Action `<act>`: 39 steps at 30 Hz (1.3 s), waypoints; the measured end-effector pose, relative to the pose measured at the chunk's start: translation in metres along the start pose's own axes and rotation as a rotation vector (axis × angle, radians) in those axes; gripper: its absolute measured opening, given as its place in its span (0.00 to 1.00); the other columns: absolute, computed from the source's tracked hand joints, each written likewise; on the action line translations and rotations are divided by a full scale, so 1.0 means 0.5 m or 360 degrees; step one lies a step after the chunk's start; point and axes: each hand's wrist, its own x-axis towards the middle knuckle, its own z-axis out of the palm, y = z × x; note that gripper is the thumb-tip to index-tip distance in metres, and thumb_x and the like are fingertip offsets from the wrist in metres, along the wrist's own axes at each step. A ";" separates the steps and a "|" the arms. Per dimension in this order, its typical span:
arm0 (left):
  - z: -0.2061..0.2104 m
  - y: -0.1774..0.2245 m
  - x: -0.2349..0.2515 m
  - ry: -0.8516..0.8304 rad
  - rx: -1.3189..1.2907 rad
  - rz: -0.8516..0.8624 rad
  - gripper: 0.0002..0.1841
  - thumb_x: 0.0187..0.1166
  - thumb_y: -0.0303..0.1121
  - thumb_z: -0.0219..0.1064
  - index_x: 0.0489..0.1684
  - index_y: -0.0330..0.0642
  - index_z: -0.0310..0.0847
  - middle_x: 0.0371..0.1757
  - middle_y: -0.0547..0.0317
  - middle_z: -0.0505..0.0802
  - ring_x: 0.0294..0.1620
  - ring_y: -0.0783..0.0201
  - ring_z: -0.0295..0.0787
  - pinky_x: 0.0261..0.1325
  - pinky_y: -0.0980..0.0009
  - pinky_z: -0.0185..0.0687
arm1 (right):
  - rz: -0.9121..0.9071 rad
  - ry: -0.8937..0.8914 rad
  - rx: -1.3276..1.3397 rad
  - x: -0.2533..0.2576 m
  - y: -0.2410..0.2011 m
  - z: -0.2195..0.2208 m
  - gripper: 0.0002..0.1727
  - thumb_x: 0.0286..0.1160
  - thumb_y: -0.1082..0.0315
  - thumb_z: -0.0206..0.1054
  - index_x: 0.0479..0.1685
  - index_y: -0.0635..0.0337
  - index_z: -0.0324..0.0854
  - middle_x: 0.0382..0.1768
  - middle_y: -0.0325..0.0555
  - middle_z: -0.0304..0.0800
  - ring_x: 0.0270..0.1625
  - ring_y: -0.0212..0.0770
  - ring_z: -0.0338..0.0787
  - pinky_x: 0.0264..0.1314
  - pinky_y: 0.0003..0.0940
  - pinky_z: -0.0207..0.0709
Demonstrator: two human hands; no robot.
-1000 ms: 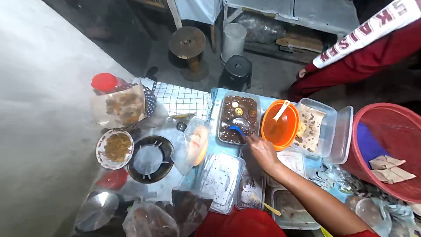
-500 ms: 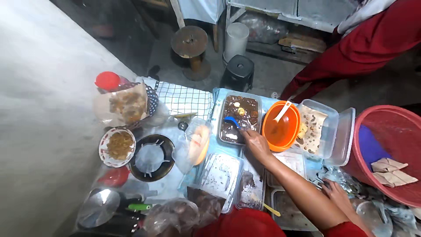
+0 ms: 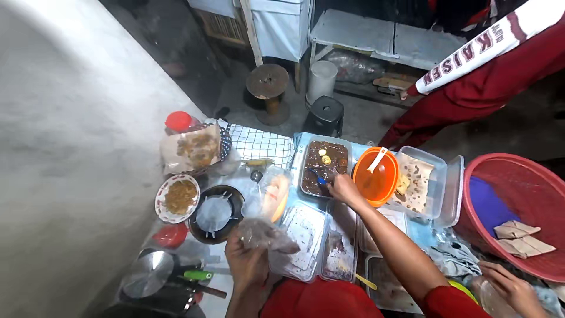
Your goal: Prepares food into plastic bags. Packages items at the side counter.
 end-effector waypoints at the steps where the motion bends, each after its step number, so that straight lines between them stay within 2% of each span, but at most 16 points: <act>1: 0.001 -0.007 0.012 -0.0017 0.0010 -0.0014 0.20 0.59 0.32 0.86 0.51 0.58 0.90 0.45 0.66 0.96 0.44 0.68 0.94 0.49 0.68 0.93 | 0.0023 0.0002 0.0010 0.001 -0.002 -0.008 0.17 0.79 0.58 0.63 0.56 0.55 0.91 0.53 0.57 0.94 0.62 0.58 0.91 0.67 0.61 0.81; 4: 0.001 -0.024 0.037 -0.0036 0.0038 -0.0103 0.18 0.65 0.27 0.81 0.52 0.49 0.86 0.46 0.60 0.97 0.44 0.63 0.95 0.50 0.62 0.94 | 0.0003 -0.0007 -0.0090 -0.012 -0.005 -0.018 0.16 0.76 0.58 0.65 0.55 0.52 0.92 0.53 0.56 0.94 0.62 0.58 0.91 0.66 0.63 0.80; 6: 0.005 -0.027 0.044 -0.0013 0.0049 -0.0154 0.18 0.67 0.24 0.78 0.53 0.44 0.81 0.45 0.60 0.96 0.44 0.63 0.95 0.49 0.62 0.94 | 0.0002 0.0029 -0.0163 -0.035 -0.008 -0.025 0.15 0.74 0.57 0.67 0.53 0.50 0.93 0.53 0.56 0.95 0.63 0.59 0.91 0.66 0.65 0.80; 9: 0.015 -0.025 0.051 0.0016 0.0007 -0.0204 0.17 0.69 0.19 0.71 0.55 0.41 0.76 0.44 0.57 0.96 0.42 0.61 0.95 0.47 0.61 0.94 | -0.0011 0.0084 -0.0194 -0.055 -0.018 -0.025 0.16 0.75 0.57 0.68 0.53 0.53 0.93 0.54 0.57 0.94 0.63 0.60 0.90 0.66 0.64 0.79; 12: 0.015 -0.037 0.057 0.0027 0.0034 -0.0235 0.17 0.69 0.17 0.70 0.55 0.38 0.77 0.43 0.57 0.95 0.42 0.62 0.94 0.47 0.61 0.94 | -0.0003 0.0126 -0.0087 -0.052 -0.017 -0.005 0.16 0.76 0.58 0.67 0.55 0.53 0.92 0.54 0.56 0.94 0.63 0.59 0.90 0.68 0.64 0.79; 16: 0.013 -0.055 0.079 -0.0018 0.0170 -0.0217 0.17 0.66 0.16 0.73 0.53 0.34 0.79 0.43 0.57 0.94 0.45 0.63 0.93 0.53 0.61 0.92 | 0.0018 0.0117 -0.0085 -0.057 -0.011 -0.008 0.16 0.75 0.56 0.67 0.53 0.52 0.93 0.52 0.56 0.95 0.62 0.59 0.91 0.66 0.64 0.80; 18: 0.011 -0.067 0.088 -0.0063 0.0190 -0.0209 0.17 0.65 0.17 0.74 0.53 0.33 0.79 0.43 0.57 0.94 0.45 0.63 0.93 0.52 0.62 0.92 | 0.0043 0.0121 -0.0146 -0.064 -0.011 -0.007 0.16 0.74 0.55 0.68 0.52 0.54 0.92 0.52 0.57 0.94 0.62 0.60 0.91 0.64 0.65 0.80; 23: 0.020 -0.080 0.096 -0.0065 0.0139 -0.0188 0.20 0.64 0.17 0.75 0.54 0.34 0.78 0.44 0.56 0.94 0.46 0.62 0.93 0.53 0.61 0.92 | -0.0079 0.0188 -0.0297 -0.081 -0.034 0.020 0.17 0.80 0.58 0.61 0.50 0.59 0.91 0.53 0.59 0.94 0.62 0.61 0.91 0.63 0.66 0.80; 28: 0.023 -0.084 0.100 -0.0085 0.0128 -0.0202 0.22 0.63 0.17 0.75 0.57 0.39 0.78 0.46 0.57 0.93 0.47 0.63 0.92 0.52 0.61 0.92 | 0.0010 0.0127 -0.0248 -0.099 -0.051 -0.003 0.16 0.76 0.59 0.66 0.52 0.57 0.92 0.55 0.58 0.94 0.64 0.60 0.90 0.65 0.65 0.80; 30: 0.026 -0.088 0.103 -0.0125 0.0138 -0.0221 0.23 0.64 0.18 0.77 0.59 0.39 0.79 0.48 0.55 0.93 0.47 0.62 0.92 0.52 0.61 0.92 | 0.0017 0.0116 -0.0303 -0.092 -0.051 0.002 0.16 0.76 0.57 0.66 0.49 0.58 0.91 0.53 0.57 0.94 0.63 0.60 0.91 0.63 0.65 0.80; 35: 0.032 -0.093 0.110 -0.0229 0.0118 -0.0198 0.22 0.65 0.19 0.77 0.59 0.39 0.80 0.50 0.53 0.93 0.48 0.60 0.92 0.53 0.60 0.91 | -0.0025 0.0099 -0.0262 -0.076 -0.029 -0.014 0.14 0.74 0.54 0.70 0.50 0.49 0.94 0.52 0.54 0.95 0.61 0.59 0.91 0.63 0.66 0.79; 39: 0.036 -0.103 0.114 -0.0240 0.0109 -0.0196 0.23 0.65 0.20 0.78 0.60 0.37 0.80 0.50 0.50 0.93 0.50 0.58 0.92 0.54 0.58 0.91 | -0.0027 0.0095 -0.0042 -0.046 0.010 -0.010 0.16 0.74 0.53 0.70 0.52 0.50 0.94 0.54 0.54 0.95 0.62 0.58 0.91 0.66 0.68 0.79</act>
